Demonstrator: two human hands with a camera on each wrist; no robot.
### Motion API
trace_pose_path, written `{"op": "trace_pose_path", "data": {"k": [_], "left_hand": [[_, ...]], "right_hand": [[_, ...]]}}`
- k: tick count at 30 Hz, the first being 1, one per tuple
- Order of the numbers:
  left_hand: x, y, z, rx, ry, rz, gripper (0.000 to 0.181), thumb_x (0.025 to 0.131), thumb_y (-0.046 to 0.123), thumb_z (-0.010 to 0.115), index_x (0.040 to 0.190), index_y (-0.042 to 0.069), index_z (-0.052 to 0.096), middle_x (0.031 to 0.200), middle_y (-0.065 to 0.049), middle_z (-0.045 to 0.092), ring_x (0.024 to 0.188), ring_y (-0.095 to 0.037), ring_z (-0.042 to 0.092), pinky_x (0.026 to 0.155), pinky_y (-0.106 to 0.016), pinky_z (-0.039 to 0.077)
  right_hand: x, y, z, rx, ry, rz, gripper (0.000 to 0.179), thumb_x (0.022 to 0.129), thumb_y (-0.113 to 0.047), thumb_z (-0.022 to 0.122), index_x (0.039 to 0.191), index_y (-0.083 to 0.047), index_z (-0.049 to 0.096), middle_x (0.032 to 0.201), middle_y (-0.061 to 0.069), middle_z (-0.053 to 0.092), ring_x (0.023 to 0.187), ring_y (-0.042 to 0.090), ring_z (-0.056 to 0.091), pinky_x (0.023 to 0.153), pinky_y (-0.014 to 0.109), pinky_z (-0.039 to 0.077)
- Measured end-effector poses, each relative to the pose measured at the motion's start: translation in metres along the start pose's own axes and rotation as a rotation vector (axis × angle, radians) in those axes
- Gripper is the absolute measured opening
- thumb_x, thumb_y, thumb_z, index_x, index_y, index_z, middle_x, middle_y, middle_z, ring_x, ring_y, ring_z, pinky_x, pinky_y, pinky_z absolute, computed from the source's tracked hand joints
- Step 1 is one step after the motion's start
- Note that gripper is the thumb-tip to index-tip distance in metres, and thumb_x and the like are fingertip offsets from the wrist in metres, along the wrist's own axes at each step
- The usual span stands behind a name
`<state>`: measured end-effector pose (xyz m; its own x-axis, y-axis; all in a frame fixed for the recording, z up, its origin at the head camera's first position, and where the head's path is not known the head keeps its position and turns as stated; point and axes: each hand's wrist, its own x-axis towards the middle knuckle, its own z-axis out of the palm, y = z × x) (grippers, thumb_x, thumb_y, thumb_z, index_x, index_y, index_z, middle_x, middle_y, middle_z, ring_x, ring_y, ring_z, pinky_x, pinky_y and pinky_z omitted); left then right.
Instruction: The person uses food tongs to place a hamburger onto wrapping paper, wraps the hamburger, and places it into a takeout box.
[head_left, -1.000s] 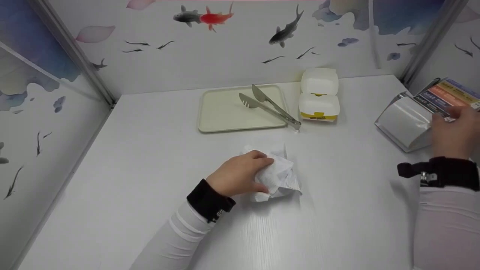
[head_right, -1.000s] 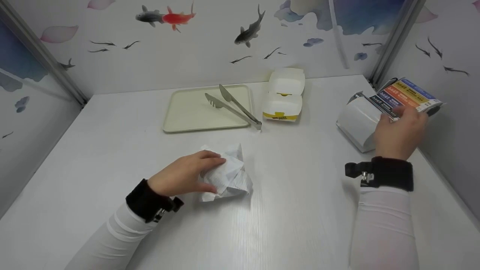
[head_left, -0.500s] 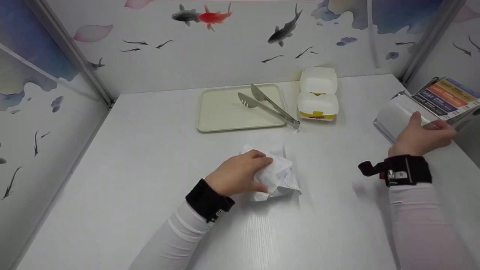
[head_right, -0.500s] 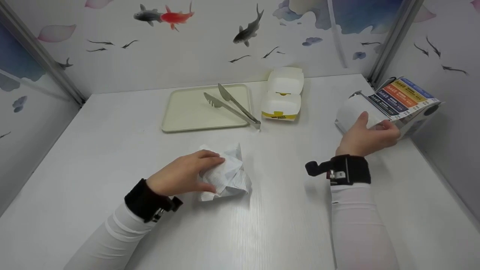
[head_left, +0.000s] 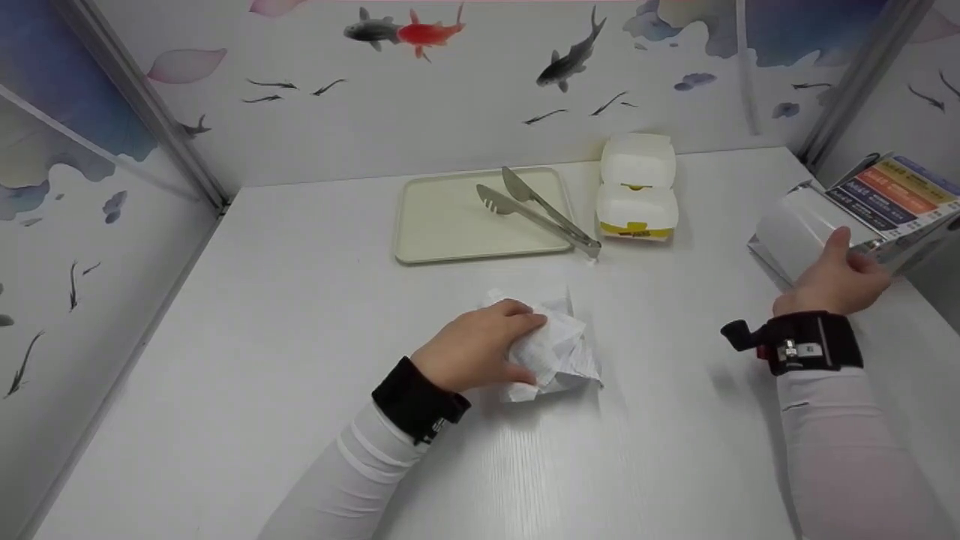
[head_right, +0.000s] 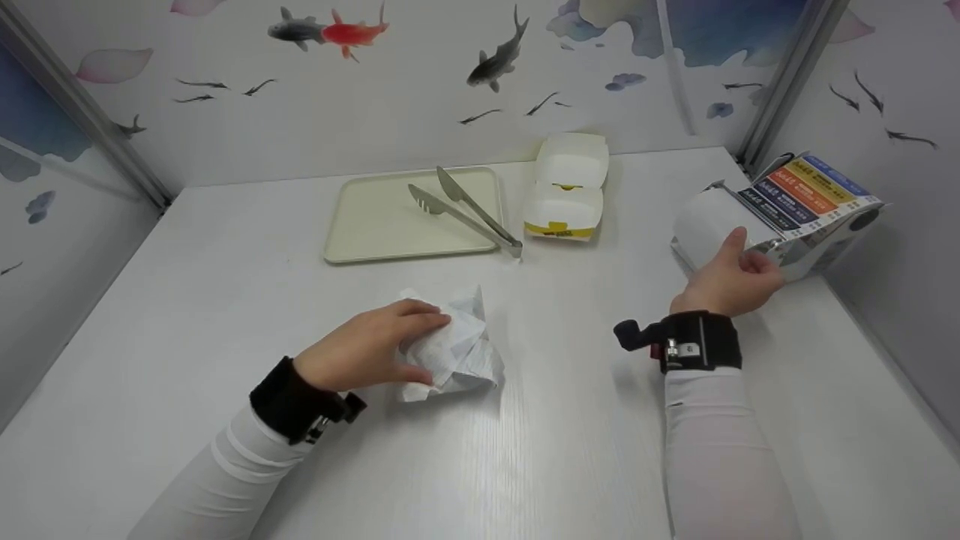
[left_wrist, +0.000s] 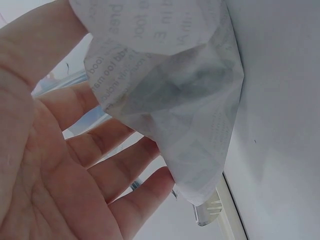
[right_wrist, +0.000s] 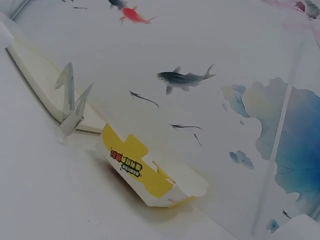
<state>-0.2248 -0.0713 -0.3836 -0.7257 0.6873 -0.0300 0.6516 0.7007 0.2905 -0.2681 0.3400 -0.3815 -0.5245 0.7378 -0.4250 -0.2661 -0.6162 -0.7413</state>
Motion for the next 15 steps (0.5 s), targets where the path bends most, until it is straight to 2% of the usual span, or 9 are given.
{"op": "trace_pose_path", "data": {"k": [2,4,7,9,12,15], "left_hand": [[-0.0003,0.0002,-0.0001,0.003,0.003,0.002,0.075,0.088,0.039,0.086,0.152,0.013,0.056,0.149,-0.009,0.06,0.133,-0.027,0.064,0.112,-0.04,0.054],[-0.0004,0.0002,-0.0001,0.004,0.003,0.003,0.074,0.088,0.039,0.086,0.152,0.013,0.057,0.149,-0.009,0.061,0.132,-0.026,0.064,0.112,-0.04,0.054],[-0.0002,0.0,0.0001,0.004,0.002,0.003,0.074,0.088,0.038,0.086,0.152,0.014,0.057,0.148,-0.009,0.061,0.132,-0.026,0.065,0.112,-0.039,0.054],[0.0,-0.0003,0.0006,0.004,0.0,0.004,0.074,0.088,0.038,0.086,0.152,0.014,0.057,0.148,-0.009,0.061,0.132,-0.026,0.065,0.112,-0.039,0.054],[0.0002,-0.0007,0.001,0.003,-0.003,0.006,0.074,0.089,0.039,0.086,0.152,0.014,0.056,0.149,-0.009,0.061,0.133,-0.026,0.064,0.112,-0.04,0.054],[-0.0001,-0.0005,0.001,0.002,0.008,0.01,0.074,0.088,0.038,0.086,0.151,0.013,0.057,0.148,-0.009,0.061,0.131,-0.026,0.065,0.111,-0.04,0.054]], "right_hand": [[0.0009,-0.0008,0.0006,-0.005,-0.005,0.003,0.023,0.099,-0.022,0.074,0.107,-0.019,0.052,0.119,-0.012,0.053,0.11,0.002,0.052,0.092,0.014,0.044],[0.0021,-0.0019,0.0011,0.011,-0.012,-0.005,0.02,0.1,-0.02,0.073,0.095,-0.014,0.055,0.102,-0.009,0.055,0.092,0.004,0.051,0.078,0.016,0.043],[0.0026,-0.0023,0.001,0.075,-0.032,-0.006,0.032,0.1,-0.013,0.071,0.078,-0.007,0.048,0.078,-0.003,0.046,0.068,0.009,0.043,0.058,0.02,0.036],[0.0023,-0.0016,0.0006,0.106,-0.048,0.001,0.038,0.1,-0.009,0.07,0.074,-0.005,0.042,0.068,0.0,0.039,0.057,0.013,0.036,0.05,0.023,0.029],[0.0002,0.0006,0.0004,0.097,-0.061,0.01,0.037,0.102,-0.01,0.068,0.075,-0.006,0.043,0.064,0.0,0.04,0.053,0.013,0.037,0.048,0.024,0.028],[-0.0021,0.0037,0.0016,0.046,-0.063,0.005,0.032,0.103,-0.011,0.064,0.078,-0.008,0.044,0.073,-0.002,0.047,0.061,0.012,0.043,0.051,0.024,0.033]]}}
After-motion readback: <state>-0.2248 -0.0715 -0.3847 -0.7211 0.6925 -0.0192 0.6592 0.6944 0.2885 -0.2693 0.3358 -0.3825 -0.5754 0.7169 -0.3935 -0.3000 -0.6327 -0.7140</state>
